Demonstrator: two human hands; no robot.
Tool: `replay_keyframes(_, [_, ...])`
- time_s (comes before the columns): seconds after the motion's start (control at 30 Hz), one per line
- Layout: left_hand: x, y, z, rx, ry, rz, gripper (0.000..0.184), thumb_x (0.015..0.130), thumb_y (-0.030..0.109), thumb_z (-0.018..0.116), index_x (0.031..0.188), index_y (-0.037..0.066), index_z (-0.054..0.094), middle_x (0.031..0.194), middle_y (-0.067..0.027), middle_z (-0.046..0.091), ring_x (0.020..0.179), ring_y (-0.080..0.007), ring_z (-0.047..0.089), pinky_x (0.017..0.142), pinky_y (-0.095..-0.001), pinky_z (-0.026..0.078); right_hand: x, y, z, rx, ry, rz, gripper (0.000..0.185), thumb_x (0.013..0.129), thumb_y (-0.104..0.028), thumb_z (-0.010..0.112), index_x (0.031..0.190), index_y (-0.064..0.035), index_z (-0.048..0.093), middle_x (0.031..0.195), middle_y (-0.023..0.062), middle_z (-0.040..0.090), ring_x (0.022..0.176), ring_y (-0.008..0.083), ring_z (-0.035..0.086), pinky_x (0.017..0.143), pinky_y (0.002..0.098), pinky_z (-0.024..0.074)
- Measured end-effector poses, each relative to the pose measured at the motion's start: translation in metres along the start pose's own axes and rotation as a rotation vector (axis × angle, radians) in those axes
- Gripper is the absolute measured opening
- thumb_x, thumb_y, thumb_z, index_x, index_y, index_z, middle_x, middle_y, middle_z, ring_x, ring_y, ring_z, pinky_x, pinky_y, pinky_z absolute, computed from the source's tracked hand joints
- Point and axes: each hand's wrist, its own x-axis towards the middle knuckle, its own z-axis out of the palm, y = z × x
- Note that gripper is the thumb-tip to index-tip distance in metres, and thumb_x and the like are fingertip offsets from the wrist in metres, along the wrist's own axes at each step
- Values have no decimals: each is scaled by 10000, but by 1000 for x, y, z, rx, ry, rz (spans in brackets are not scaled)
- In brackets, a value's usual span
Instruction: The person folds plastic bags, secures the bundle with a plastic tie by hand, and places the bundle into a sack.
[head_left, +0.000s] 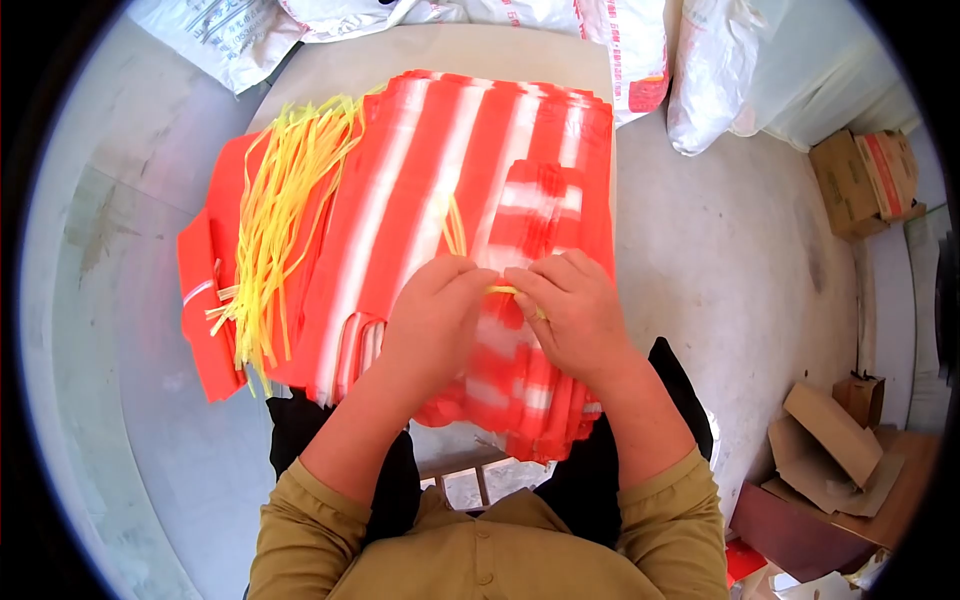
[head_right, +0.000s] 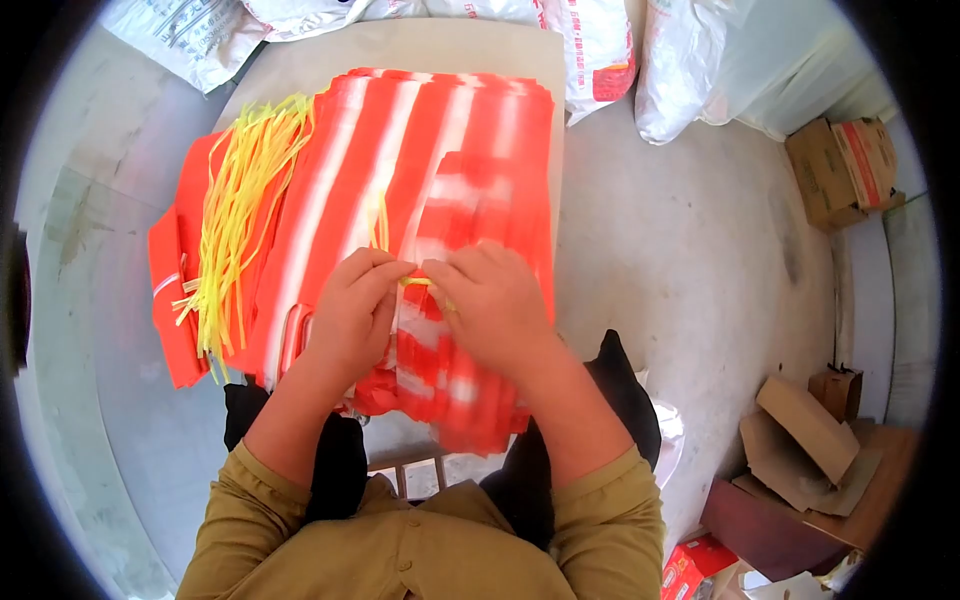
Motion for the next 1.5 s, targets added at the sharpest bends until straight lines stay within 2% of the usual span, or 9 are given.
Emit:
replay_keyframes(0.27, [-6,-28,1,329,-116,-91,92,884,-16,666,967,-2,705,910,-167,634,907,-377,648,779,-458,541,-18,9,-16,-91,-103,128,284,908,-91,760,1190,-58,756,1028,75,649,949,291,615,813,414,531])
replay_keyframes(0.37, [-7,-31,8,373,-108,-88,28,887,18,690,910,3,686,878,-158,614,877,-374,635,769,-466,532,-19,12,-17,-100,-64,88,272,838,-62,764,1108,-74,727,991,74,625,944,304,611,805,415,532])
replay_keyframes(0.6, [-4,-25,10,294,-76,-150,142,897,75,745,835,3,639,855,-155,594,842,-373,618,750,-484,517,-15,13,-22,-78,-43,75,83,841,-81,755,891,-71,689,941,78,615,886,303,599,772,414,523])
replay_keyframes(0.77, [-4,-26,11,357,-80,-115,189,901,84,737,799,6,598,837,-159,578,828,-379,605,744,-489,510,-14,14,-19,-55,-56,119,73,833,-45,724,794,-49,663,915,96,623,871,312,608,760,422,524])
replay_keyframes(1.07, [-9,-29,15,421,-96,-113,188,887,97,739,809,21,586,849,-155,583,858,-373,610,768,-486,517,-11,6,-17,392,-61,356,199,969,-144,677,835,2,693,929,113,699,835,343,649,757,424,533])
replay_keyframes(1.17, [-8,-29,15,429,-100,-106,183,886,98,739,817,24,587,853,-152,586,867,-371,612,775,-481,520,-3,-1,-6,605,-130,381,213,1014,-124,662,871,34,668,977,93,728,810,226,663,723,344,515])
replay_keyframes(1.27, [-7,-28,13,428,-94,-71,180,885,99,740,820,27,588,858,-151,590,864,-369,614,773,-481,521,6,-6,-9,552,-340,519,250,1031,-167,649,871,25,659,858,111,694,758,258,634,701,365,507])
replay_keyframes(1.37, [-5,-22,6,441,-102,-163,181,883,99,739,814,30,587,853,-147,592,857,-366,617,767,-481,523,10,-4,-5,337,-365,484,352,1049,-300,597,863,-6,651,827,196,646,823,379,646,730,470,500])
replay_keyframes(1.5, [-5,-27,2,480,-77,-108,172,861,104,760,793,42,615,823,-123,601,849,-354,623,752,-462,525,12,-5,1,254,-356,496,329,1024,-300,634,854,-17,643,820,189,644,801,388,640,719,483,500])
